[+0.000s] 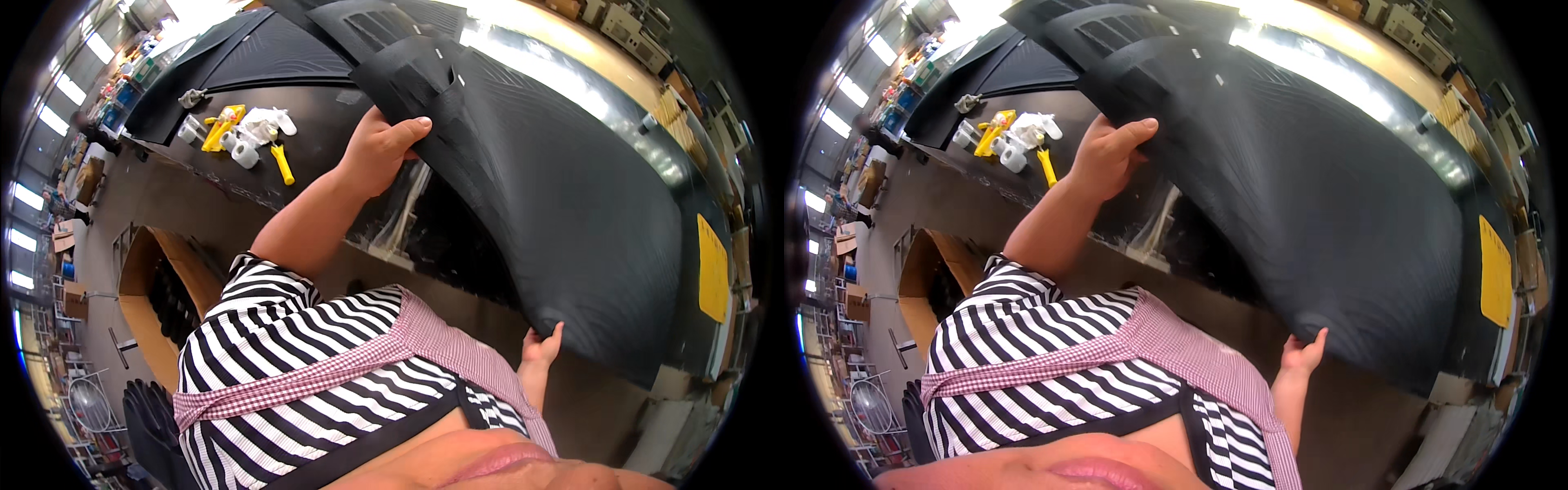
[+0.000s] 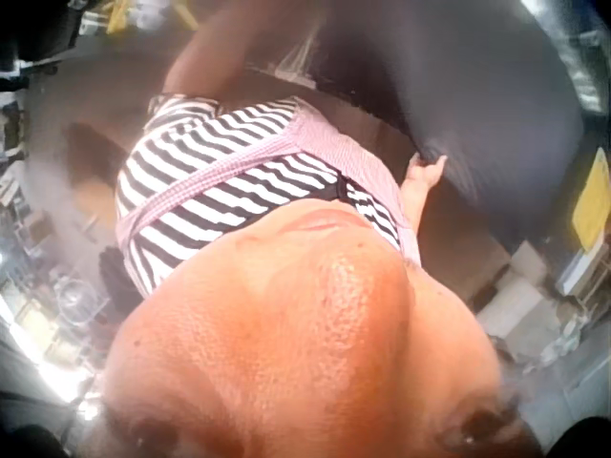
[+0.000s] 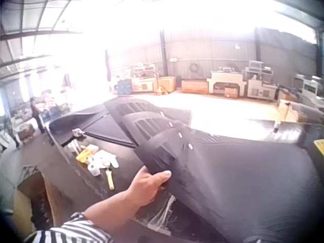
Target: The person applies adhesive labels to large black foam sheets by hand, using a bottle of glue and a small roller to secure the labels in a line across the material.
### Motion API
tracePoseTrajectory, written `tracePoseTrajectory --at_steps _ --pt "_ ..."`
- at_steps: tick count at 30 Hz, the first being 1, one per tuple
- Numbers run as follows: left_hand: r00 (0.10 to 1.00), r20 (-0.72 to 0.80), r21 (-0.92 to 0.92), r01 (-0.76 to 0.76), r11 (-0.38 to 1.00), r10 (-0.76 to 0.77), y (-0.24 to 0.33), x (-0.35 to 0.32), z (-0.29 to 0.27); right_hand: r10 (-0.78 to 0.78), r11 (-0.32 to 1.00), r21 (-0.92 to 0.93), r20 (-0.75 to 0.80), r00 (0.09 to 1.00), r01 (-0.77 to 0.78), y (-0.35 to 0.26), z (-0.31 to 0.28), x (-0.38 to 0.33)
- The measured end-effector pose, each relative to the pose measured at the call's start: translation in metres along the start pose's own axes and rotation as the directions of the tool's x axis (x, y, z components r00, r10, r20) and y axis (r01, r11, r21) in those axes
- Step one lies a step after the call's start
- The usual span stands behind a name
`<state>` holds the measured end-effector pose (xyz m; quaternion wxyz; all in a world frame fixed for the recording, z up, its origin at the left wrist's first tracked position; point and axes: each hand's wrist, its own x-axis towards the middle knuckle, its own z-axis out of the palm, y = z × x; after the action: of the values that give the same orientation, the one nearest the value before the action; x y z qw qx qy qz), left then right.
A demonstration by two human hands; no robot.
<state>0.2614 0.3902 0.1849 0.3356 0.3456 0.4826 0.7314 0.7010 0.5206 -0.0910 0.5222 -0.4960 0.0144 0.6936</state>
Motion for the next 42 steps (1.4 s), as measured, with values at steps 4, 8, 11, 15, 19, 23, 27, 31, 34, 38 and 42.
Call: tracePoseTrajectory --at_steps 4,8,11,15,19,23,27,31,34,38,42 --pt "0.996 0.086 0.064 0.007 0.998 -0.012 0.033 0.044 -0.043 0.043 0.995 0.084 0.113 0.993 -0.052 0.055 0.035 -0.026" --pt "0.994 0.1 -0.019 -0.047 0.999 0.049 0.04 0.112 -0.099 0.069 0.993 0.087 0.109 0.992 -0.079 0.113 0.103 -0.022" --pt "0.996 0.065 -0.021 -0.063 0.998 0.064 0.043 0.165 -0.153 0.039 0.995 0.081 0.123 0.992 -0.049 0.16 0.167 0.005" --pt "0.991 -0.033 -0.033 -0.127 0.991 0.126 0.063 0.223 -0.218 0.017 0.998 0.054 0.194 0.981 -0.029 0.211 0.274 0.058" --pt "0.967 -0.172 0.063 -0.179 0.982 0.187 0.083 0.289 -0.306 0.05 0.998 0.017 0.246 0.968 -0.056 0.268 0.41 0.091" --pt "0.92 -0.238 0.073 -0.301 0.951 0.31 0.089 0.349 -0.407 0.127 0.989 0.014 0.414 0.901 -0.146 0.35 0.531 0.134" --pt "0.813 -0.492 0.099 -0.305 0.947 0.313 0.038 0.384 -0.538 0.178 0.97 -0.224 0.376 0.91 -0.097 0.445 0.604 0.14" --pt "0.499 -0.822 0.27 -0.082 0.959 0.275 -0.067 0.358 -0.659 0.136 0.9 -0.434 0.383 0.914 0.048 0.495 0.625 0.128" --pt "0.493 -0.867 -0.064 0.035 0.997 -0.073 -0.115 0.311 -0.681 0.207 0.86 -0.506 0.466 0.86 0.068 0.471 0.612 0.117" --pt "0.46 -0.86 -0.199 0.098 0.975 -0.222 -0.132 0.293 -0.682 0.225 0.894 -0.447 0.476 0.85 0.014 0.469 0.616 0.118" --pt "0.408 -0.893 -0.041 0.348 0.936 -0.191 -0.096 0.316 -0.701 0.228 0.886 -0.464 0.464 0.856 0.016 0.478 0.624 0.119"
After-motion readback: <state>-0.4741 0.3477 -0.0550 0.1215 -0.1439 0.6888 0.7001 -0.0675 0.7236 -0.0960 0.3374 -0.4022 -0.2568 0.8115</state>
